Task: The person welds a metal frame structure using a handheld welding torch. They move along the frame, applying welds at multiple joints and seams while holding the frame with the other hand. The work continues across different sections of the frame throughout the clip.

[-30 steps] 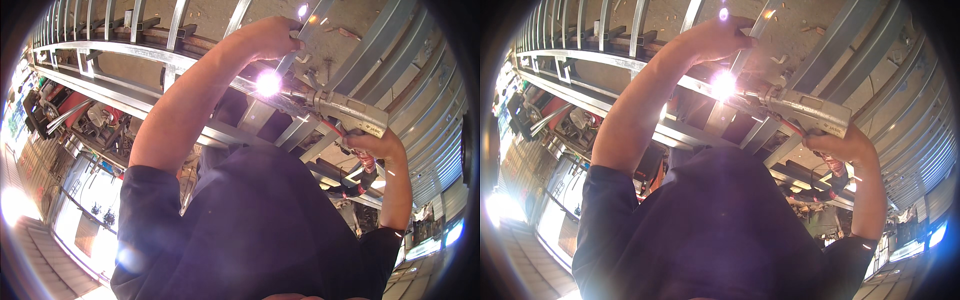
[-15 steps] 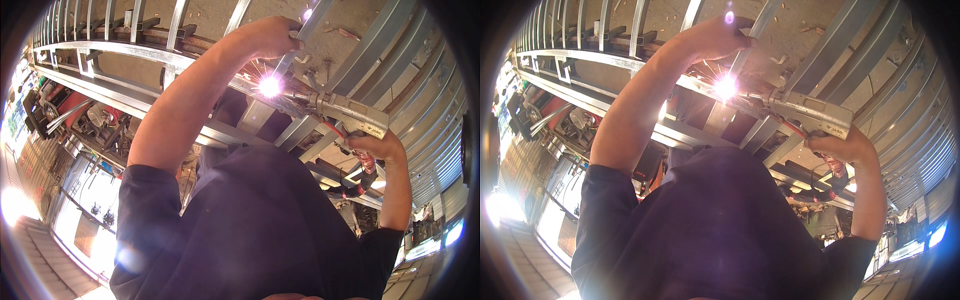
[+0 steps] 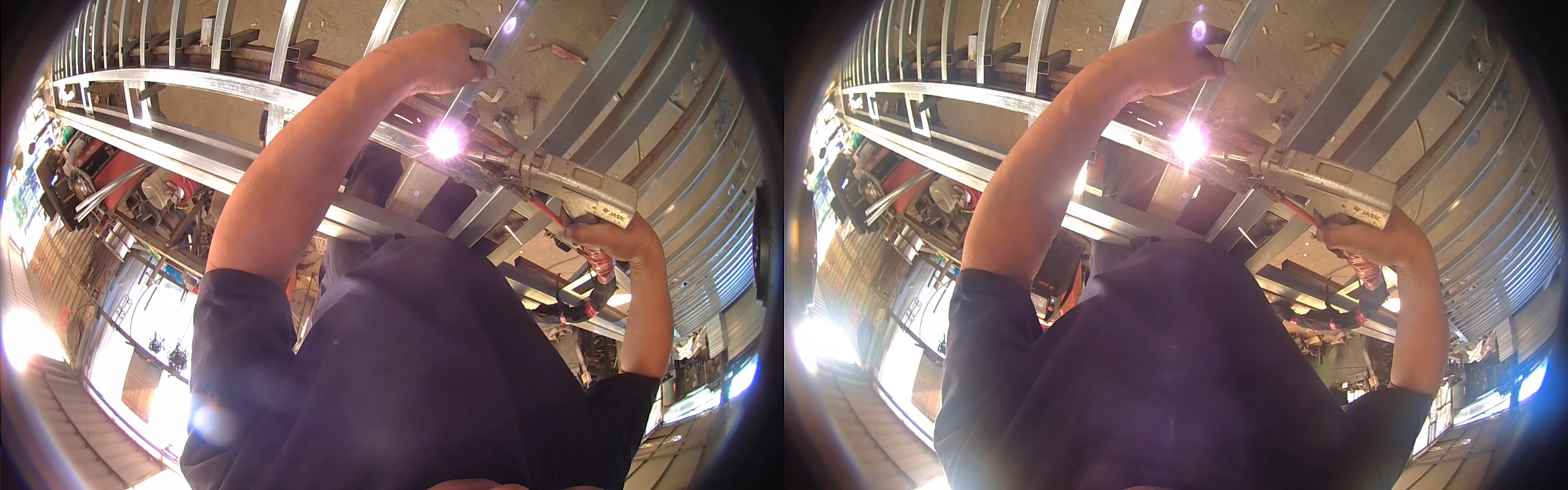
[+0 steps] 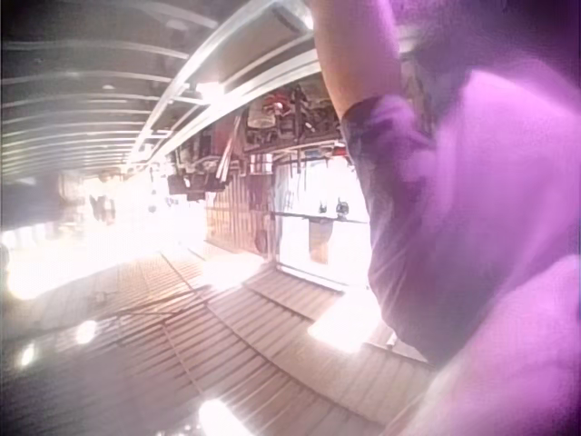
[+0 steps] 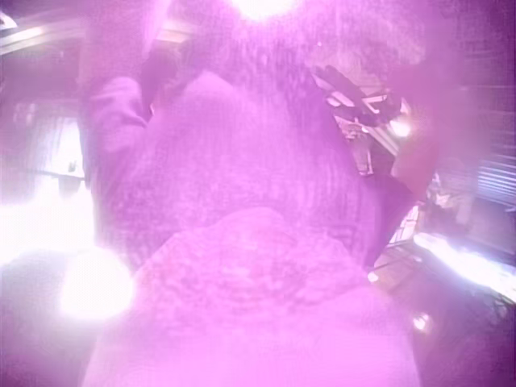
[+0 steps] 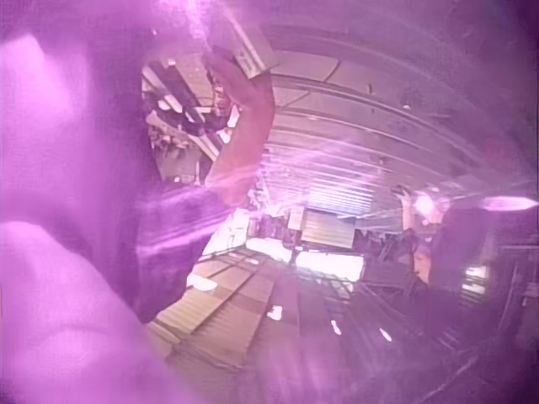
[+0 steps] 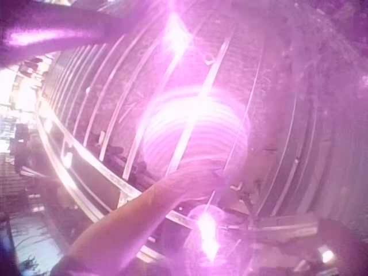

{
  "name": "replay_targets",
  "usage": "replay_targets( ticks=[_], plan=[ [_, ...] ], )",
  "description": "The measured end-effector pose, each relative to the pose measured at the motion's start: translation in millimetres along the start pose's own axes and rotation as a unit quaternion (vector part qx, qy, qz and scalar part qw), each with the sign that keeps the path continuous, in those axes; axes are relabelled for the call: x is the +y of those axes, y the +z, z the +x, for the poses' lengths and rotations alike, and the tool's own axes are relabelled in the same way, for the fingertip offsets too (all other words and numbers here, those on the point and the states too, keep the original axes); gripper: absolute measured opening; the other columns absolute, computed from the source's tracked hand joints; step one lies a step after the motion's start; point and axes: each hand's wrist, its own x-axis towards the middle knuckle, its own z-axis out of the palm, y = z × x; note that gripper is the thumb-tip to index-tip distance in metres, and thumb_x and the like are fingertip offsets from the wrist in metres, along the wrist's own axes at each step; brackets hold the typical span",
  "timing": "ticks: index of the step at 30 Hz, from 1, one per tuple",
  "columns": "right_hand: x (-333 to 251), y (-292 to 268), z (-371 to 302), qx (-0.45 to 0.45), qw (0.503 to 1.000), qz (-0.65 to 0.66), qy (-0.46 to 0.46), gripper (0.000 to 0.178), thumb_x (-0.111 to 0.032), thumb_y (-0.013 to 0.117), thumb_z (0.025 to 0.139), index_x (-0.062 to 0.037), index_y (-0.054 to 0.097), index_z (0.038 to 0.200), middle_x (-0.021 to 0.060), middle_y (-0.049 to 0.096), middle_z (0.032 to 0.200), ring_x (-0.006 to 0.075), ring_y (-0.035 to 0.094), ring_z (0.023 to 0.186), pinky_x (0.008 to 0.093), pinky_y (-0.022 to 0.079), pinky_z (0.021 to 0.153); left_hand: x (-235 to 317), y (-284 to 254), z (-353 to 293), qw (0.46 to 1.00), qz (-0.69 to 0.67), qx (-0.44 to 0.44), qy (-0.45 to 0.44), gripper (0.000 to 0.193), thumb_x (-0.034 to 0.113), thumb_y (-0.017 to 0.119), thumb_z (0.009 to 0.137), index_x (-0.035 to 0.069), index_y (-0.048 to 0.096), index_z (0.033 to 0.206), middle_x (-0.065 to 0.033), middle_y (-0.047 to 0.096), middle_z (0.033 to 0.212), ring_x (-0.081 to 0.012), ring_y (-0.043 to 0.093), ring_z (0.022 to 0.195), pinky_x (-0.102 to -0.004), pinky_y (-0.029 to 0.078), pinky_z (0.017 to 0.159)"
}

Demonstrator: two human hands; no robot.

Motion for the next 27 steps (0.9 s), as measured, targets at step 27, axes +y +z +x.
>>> replay_targets(
  ticks=[27],
  plan=[
    [93,326,-23,0.483,0.834,0.151,-0.220,0.074,0.000,0.068,0.091,-0.0071,0.042,0.160,0.0208,0.068,0.135,0.0288,0.067,0.127,0.0348,0.051,0.103,-137,83,-181,0.977,0.138,-0.033,0.157,0.038,0.043,0.073,0.096,0.006,0.077,0.101,-0.0202,0.075,0.091,-0.0382,0.073,0.087,-0.0461,0.057,0.078]
  ],
)
